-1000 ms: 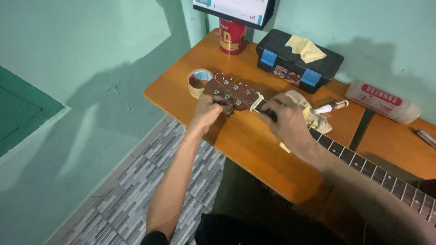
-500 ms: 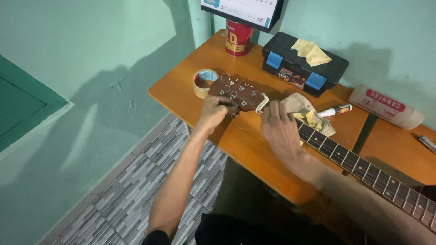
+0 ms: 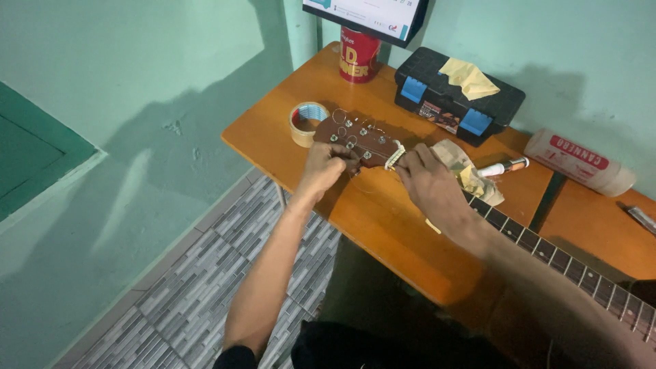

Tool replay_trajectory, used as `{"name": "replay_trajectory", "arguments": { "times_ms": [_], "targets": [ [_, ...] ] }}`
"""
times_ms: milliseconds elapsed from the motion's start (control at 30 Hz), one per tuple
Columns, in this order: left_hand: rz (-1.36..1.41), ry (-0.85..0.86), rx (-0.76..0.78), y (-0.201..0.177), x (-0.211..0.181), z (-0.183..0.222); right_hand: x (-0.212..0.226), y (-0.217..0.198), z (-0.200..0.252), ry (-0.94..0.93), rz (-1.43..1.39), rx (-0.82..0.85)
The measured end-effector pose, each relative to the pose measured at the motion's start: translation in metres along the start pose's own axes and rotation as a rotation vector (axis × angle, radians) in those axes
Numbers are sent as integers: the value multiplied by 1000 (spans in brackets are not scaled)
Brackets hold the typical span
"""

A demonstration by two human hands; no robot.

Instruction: Cleaning an acoustic guitar with a cloth and restringing it by threading a new string through the bridge and tuning peg.

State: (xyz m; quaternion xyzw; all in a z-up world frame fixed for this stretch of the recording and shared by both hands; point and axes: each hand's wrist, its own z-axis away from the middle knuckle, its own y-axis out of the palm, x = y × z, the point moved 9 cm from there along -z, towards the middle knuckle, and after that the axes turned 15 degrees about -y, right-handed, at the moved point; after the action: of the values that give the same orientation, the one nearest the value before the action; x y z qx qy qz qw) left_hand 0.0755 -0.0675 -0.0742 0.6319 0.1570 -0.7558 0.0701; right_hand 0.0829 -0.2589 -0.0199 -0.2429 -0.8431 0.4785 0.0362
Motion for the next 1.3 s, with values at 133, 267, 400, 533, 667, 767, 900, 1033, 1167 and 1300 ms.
{"name": "replay_trajectory", "arguments": {
  "times_ms": [133, 267, 400, 533, 667, 767, 900, 1033, 1167, 1300],
  "targets": [
    [68, 2, 24, -3, -16, 8, 9, -21, -6, -77, 50, -30],
    [119, -35, 79, -5, -7, -1, 1, -31, -7, -4, -163, -81],
    [160, -95, 119, -6, -1, -6, -1, -28, -1, 12, -213, -140],
    [224, -114, 140, -6, -3, -5, 59, -74, -10, -391, 138, -218],
    [162, -121, 92, -9, 3, -7, 53, -36, 9, -437, 68, -219],
    [99, -116, 35, -13, 2, -4, 54, -32, 15, -467, -61, -217],
    [-58, -33, 38, -8, -22, 20, 55, -24, 28, -425, -340, -124],
    [-155, 127, 34, 1, -1, 4, 58, -30, 33, -460, -363, -121],
    [-176, 284, -25, 8, 11, 9, 63, -38, 39, -518, -406, -104],
    [-312, 298, -102, 16, -18, 28, 67, -42, 43, -574, -449, -89]
  ]
}}
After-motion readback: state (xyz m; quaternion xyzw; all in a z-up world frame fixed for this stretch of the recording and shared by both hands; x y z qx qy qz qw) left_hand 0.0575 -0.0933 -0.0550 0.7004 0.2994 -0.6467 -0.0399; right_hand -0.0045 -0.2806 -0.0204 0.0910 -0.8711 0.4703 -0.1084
